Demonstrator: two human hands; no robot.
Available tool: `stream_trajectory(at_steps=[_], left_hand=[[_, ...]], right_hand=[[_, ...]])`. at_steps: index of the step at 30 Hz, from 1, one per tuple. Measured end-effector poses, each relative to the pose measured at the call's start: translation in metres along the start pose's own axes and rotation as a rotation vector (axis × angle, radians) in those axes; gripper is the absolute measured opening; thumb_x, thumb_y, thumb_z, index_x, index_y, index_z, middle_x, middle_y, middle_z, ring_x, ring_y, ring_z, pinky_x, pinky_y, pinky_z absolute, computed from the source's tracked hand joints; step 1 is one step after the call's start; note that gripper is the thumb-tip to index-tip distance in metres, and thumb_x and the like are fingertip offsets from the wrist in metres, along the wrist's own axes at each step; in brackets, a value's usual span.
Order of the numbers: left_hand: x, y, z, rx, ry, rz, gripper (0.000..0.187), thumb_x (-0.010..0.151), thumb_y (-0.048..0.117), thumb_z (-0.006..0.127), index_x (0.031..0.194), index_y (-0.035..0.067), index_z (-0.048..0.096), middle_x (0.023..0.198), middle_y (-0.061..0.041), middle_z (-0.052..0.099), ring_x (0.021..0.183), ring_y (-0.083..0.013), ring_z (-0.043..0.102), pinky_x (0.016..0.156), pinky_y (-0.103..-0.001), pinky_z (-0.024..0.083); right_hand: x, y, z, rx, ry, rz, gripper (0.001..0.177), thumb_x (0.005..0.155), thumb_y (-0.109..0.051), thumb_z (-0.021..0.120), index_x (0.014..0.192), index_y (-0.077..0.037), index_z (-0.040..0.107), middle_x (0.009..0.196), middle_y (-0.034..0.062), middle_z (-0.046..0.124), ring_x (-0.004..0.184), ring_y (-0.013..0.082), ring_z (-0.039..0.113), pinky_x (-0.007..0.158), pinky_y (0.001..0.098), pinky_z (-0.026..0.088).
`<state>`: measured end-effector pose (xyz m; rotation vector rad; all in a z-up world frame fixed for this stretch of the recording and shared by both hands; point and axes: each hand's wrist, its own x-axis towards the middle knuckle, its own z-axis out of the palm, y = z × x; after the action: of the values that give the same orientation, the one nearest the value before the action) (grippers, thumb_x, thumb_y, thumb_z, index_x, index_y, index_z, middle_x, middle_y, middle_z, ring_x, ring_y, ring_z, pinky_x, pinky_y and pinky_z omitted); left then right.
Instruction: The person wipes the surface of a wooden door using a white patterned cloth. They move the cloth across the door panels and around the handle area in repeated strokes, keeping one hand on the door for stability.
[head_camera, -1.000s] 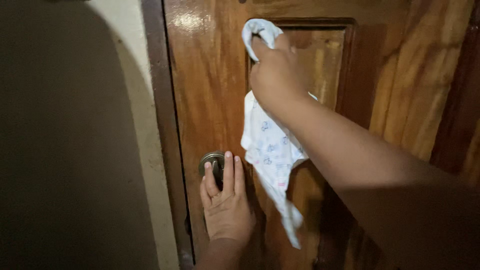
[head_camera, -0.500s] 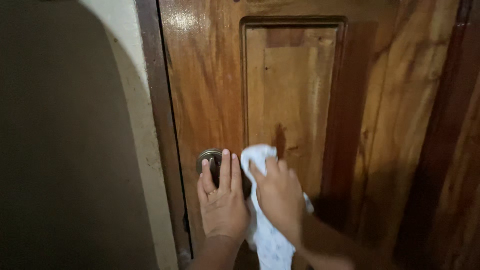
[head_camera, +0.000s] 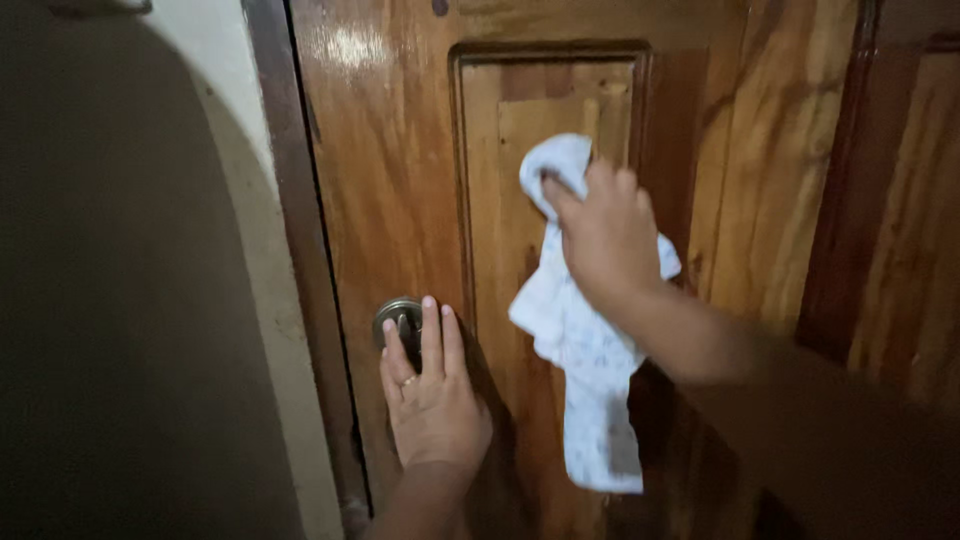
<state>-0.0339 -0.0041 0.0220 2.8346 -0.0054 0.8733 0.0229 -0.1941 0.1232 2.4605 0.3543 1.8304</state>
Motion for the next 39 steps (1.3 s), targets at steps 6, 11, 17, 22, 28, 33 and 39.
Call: stream_trajectory(at_steps=[6, 11, 17, 22, 28, 33, 39], left_hand=[[-0.009, 0.029, 0.002, -0.037, 0.008, -0.099, 0.101, 0.082, 0.022, 0.067, 0.163, 0.016, 0.009, 0.173, -0.007, -0.008, 0.154, -0.0458, -0.012, 0.122, -0.051, -0.001], [-0.015, 0.055, 0.007, -0.028, 0.084, 0.044, 0.1, 0.08, 0.023, 0.068, 0.163, 0.013, 0.013, 0.172, -0.014, -0.006, 0.155, -0.0423, -0.009, 0.12, -0.053, -0.002], [-0.001, 0.112, 0.0, -0.24, 0.104, 0.033, 0.1, 0.077, 0.021, 0.068, 0.161, 0.01, 0.015, 0.171, -0.013, -0.003, 0.156, -0.0413, -0.007, 0.12, -0.053, -0.004], [0.014, 0.138, 0.008, -0.207, 0.213, -0.048, 0.1, 0.07, 0.006, 0.066, 0.158, 0.009, 0.018, 0.168, -0.013, 0.004, 0.154, -0.0371, -0.001, 0.121, -0.052, -0.003], [0.01, 0.145, 0.029, -0.402, 0.189, -0.067, 0.09, 0.077, 0.01, 0.064, 0.159, 0.018, 0.027, 0.171, -0.009, 0.01, 0.158, -0.0332, 0.004, 0.121, -0.052, -0.001], [0.018, 0.161, 0.045, -0.544, 0.453, 0.033, 0.072, 0.085, 0.011, 0.059, 0.154, 0.01, 0.038, 0.164, -0.017, 0.028, 0.154, -0.0363, 0.018, 0.123, -0.054, 0.006], [0.035, 0.196, 0.045, -0.61, 0.519, 0.092, 0.065, 0.089, 0.018, 0.055, 0.152, 0.007, 0.041, 0.165, -0.02, 0.028, 0.153, -0.037, 0.019, 0.123, -0.055, 0.007]], right_hand=[[-0.097, 0.002, 0.021, -0.009, -0.055, -0.105, 0.045, 0.088, -0.008, 0.057, 0.129, -0.022, 0.07, 0.107, 0.0136, 0.058, 0.101, 0.0331, 0.054, 0.086, 0.0436, 0.046], [-0.095, 0.032, 0.021, 0.027, -0.23, -0.119, 0.038, 0.096, -0.015, 0.056, 0.13, -0.026, 0.069, 0.109, 0.0141, 0.058, 0.096, 0.0332, 0.053, 0.081, 0.0446, 0.044], [0.017, 0.063, 0.009, -0.043, 0.181, -0.027, 0.042, 0.095, -0.013, 0.056, 0.135, -0.019, 0.07, 0.117, 0.017, 0.056, 0.104, 0.038, 0.05, 0.085, 0.0481, 0.043], [0.009, 0.051, 0.024, -0.079, 0.274, 0.074, 0.033, 0.101, -0.018, 0.055, 0.131, -0.015, 0.069, 0.119, 0.0165, 0.057, 0.109, 0.037, 0.052, 0.09, 0.0477, 0.044], [-0.11, 0.045, 0.03, 0.022, -0.112, -0.038, 0.037, 0.091, -0.019, 0.054, 0.124, -0.017, 0.07, 0.105, 0.0135, 0.058, 0.1, 0.035, 0.053, 0.082, 0.0467, 0.045], [-0.148, 0.074, 0.024, 0.226, -0.142, -0.145, 0.04, 0.092, -0.015, 0.052, 0.128, -0.013, 0.069, 0.103, 0.0122, 0.056, 0.098, 0.0325, 0.053, 0.079, 0.0444, 0.044], [-0.058, 0.13, 0.019, 0.056, 0.158, -0.059, 0.031, 0.097, -0.018, 0.061, 0.127, -0.014, 0.07, 0.105, 0.0172, 0.053, 0.102, 0.0378, 0.051, 0.084, 0.0497, 0.042]])
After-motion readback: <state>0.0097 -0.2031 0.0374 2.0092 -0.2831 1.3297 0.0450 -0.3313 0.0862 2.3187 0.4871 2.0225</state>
